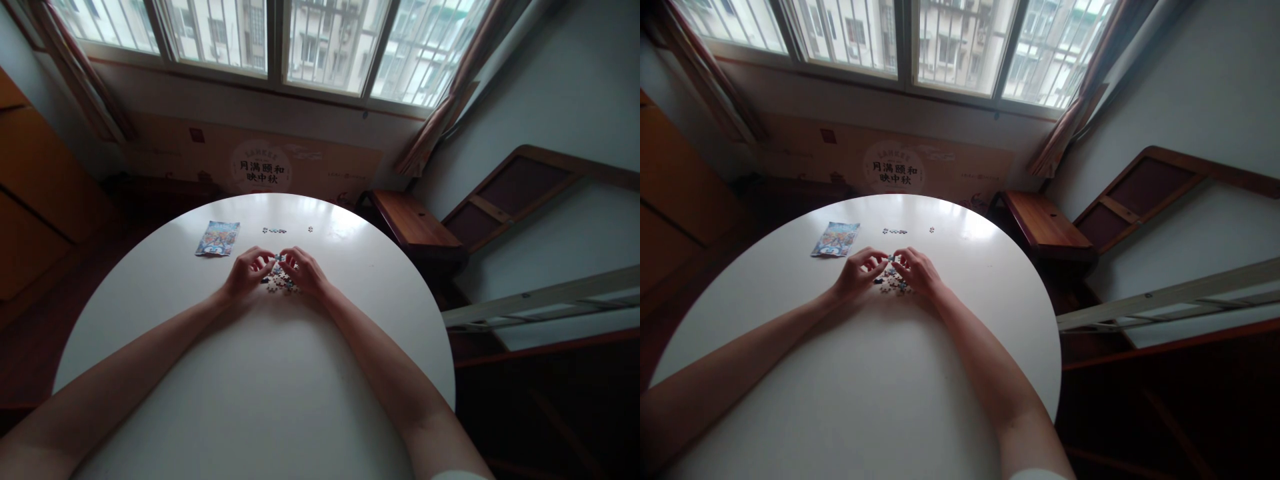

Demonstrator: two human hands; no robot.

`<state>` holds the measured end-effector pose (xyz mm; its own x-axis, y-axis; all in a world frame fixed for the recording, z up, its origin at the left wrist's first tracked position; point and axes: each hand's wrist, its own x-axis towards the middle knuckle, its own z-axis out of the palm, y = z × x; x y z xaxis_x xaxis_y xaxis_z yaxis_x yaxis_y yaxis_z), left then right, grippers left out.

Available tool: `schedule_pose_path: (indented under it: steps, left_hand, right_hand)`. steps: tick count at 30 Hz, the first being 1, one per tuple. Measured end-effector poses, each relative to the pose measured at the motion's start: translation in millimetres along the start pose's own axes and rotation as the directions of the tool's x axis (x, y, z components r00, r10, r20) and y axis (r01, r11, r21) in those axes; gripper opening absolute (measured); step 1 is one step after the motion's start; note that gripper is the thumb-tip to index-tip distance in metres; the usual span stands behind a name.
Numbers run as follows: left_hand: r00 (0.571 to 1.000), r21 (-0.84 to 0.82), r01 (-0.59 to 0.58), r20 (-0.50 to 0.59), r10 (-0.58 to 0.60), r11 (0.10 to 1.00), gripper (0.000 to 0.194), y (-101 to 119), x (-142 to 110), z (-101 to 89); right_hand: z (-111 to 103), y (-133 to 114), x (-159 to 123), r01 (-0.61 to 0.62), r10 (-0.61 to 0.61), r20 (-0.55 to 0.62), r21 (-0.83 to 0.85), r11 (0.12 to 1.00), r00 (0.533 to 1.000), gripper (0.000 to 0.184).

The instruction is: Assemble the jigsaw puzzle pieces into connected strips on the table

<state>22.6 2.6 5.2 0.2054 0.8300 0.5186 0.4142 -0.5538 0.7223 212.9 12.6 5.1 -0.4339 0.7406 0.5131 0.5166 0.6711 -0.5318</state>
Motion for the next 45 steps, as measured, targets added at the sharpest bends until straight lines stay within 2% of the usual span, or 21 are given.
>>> schedule_pose_path:
  steps: [24,37,45]
  left_hand:
    - [0.999,0.034,-0.041,-0.017,0.041,0.999,0.022,-2.3,0.5,-0.3]
    - [0.998,0.075,-0.054,-0.035,0.057,0.996,0.024,-4.6,0.9,0.0]
    - [0.998,0.073,-0.058,-0.032,0.061,0.996,0.023,-4.4,0.6,0.1]
  right_hand:
    - [0.1,0.6,-0.2,0.026,-0.026,-0.001,-0.01,1.0,1.0,0.019]
    - [-1.4,-2.1,0.7,0.006,-0.006,0.006,0.0,1.0,1.0,0.026]
    - [-0.8,-0.6,0.0,0.018,-0.018,0.003,-0.011,1.0,1.0,0.022]
